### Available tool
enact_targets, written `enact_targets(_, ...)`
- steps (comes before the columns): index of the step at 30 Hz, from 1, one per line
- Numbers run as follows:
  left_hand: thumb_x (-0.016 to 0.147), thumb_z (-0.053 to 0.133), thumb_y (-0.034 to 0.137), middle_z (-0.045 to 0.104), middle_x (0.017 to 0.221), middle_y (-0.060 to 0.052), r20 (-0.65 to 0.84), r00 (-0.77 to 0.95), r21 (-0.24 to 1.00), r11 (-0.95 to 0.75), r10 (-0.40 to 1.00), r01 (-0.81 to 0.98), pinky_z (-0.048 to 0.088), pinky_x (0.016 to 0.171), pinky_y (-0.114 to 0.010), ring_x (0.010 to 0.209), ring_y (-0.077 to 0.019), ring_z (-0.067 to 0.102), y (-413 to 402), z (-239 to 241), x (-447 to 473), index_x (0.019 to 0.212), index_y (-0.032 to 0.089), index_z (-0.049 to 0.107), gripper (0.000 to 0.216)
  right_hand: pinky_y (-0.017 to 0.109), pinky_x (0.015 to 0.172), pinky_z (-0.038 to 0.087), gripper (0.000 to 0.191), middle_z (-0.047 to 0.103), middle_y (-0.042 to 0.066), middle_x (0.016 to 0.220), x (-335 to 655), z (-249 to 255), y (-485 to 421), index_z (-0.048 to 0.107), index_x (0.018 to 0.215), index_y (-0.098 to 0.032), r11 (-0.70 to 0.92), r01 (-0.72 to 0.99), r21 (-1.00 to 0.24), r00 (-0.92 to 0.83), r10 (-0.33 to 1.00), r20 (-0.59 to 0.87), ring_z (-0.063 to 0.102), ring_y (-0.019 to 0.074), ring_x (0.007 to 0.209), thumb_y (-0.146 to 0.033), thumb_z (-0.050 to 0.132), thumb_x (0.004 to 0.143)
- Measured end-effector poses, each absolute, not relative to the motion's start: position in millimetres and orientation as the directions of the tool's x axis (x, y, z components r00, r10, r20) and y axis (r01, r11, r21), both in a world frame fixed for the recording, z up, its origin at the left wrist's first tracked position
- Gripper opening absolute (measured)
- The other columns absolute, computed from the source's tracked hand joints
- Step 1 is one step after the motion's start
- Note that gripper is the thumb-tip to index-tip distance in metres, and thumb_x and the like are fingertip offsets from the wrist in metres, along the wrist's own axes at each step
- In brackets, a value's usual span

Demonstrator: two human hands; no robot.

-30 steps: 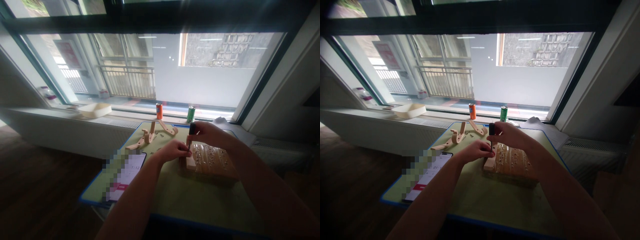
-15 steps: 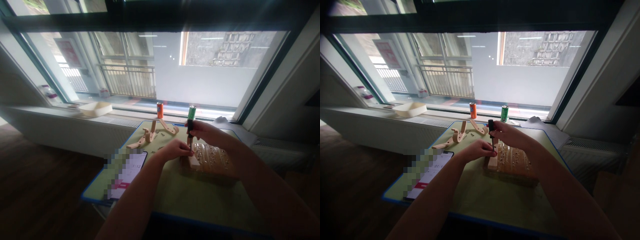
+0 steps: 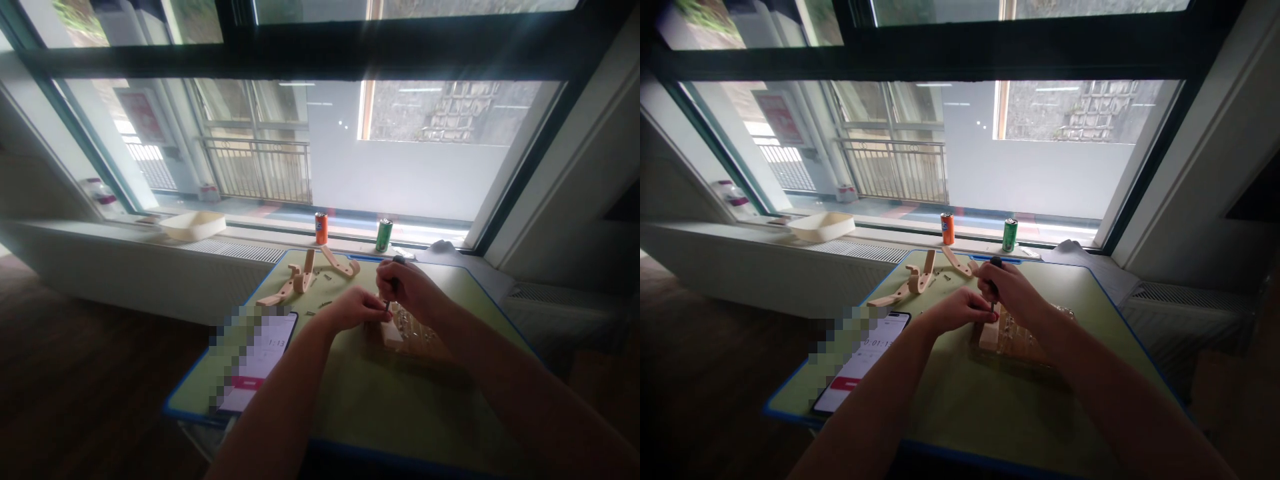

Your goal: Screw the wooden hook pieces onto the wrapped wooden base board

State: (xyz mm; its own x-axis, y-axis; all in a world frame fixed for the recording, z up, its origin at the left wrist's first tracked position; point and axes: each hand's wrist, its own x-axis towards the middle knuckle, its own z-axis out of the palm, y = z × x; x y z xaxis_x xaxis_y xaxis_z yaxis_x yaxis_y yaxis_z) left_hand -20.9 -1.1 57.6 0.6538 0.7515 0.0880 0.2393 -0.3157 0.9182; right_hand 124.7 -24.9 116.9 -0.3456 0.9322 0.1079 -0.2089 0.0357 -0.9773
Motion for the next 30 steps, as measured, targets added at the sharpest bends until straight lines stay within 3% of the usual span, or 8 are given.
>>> enact_targets(4,0.066,0.067,0.043,0.066,0.072,-0.002,0.091,0.669,0.921,-0.318,0.737,0.225,0.04,0.064,-0.024,0.064,-0.011,0.053,-1,59,-22,0.084,0.014,0.072,0.034,0.023,0.038,0.017,0.038,0.029,-0.009,0.042,119,117,-29,0.033,0.05,-0.02,0.053,-0.156,-0.986,-0.239,0.967,0.089,0.024,0.0047,0.038,-0.035,0.061,0.071)
enact_targets(15,0.067,0.067,0.042,0.069,0.085,-0.004,0.031,0.69,0.934,-0.266,0.723,0.237,0.043,0.072,-0.026,0.078,-0.0149,0.058,0,57,-24,0.091,0.016,0.071,0.035,0.023,0.036,0.016,0.034,0.029,-0.009,0.039,119,113,-24,0.033,0.048,-0.02,0.1,-0.237,-0.966,-0.245,0.956,0.159,0.023,0.0049,0.034,-0.023,0.055,0.074)
enact_targets(20,0.075,0.06,0.032,0.066,0.099,-0.006,0.025,0.749,0.96,-0.225,0.662,0.167,0.043,0.075,-0.025,0.084,-0.0136,0.057,0,57,-26,0.103,0.016,0.067,0.033,0.023,0.037,0.013,0.039,0.025,-0.009,0.039,131,112,-9,0.026,0.048,-0.021,0.01,-0.285,-0.959,-0.319,0.942,0.104,0.02,0.0047,0.035,-0.022,0.055,0.075)
enact_targets(26,0.07,0.062,0.018,0.059,0.071,0.001,0.031,0.779,0.949,-0.262,0.626,0.173,0.035,0.055,-0.02,0.059,-0.0064,0.046,-2,52,-23,0.111,0.016,0.062,0.042,0.023,0.039,0.012,0.043,0.021,-0.009,0.043,146,117,-2,0.024,0.05,-0.021,-0.087,-0.231,-0.969,-0.482,0.875,0.037,0.017,0.0044,0.038,-0.025,0.056,0.077)
enact_targets(30,0.069,0.061,0.016,0.064,0.089,-0.004,0.044,0.785,0.957,-0.251,0.618,0.144,0.039,0.062,-0.021,0.07,-0.0093,0.052,-3,52,-20,0.112,0.015,0.062,0.042,0.023,0.041,0.018,0.039,0.023,-0.009,0.047,153,128,-8,0.031,0.053,-0.02,-0.069,-0.15,-0.986,-0.53,0.848,0.021,0.022,0.0054,0.042,-0.031,0.057,0.08)
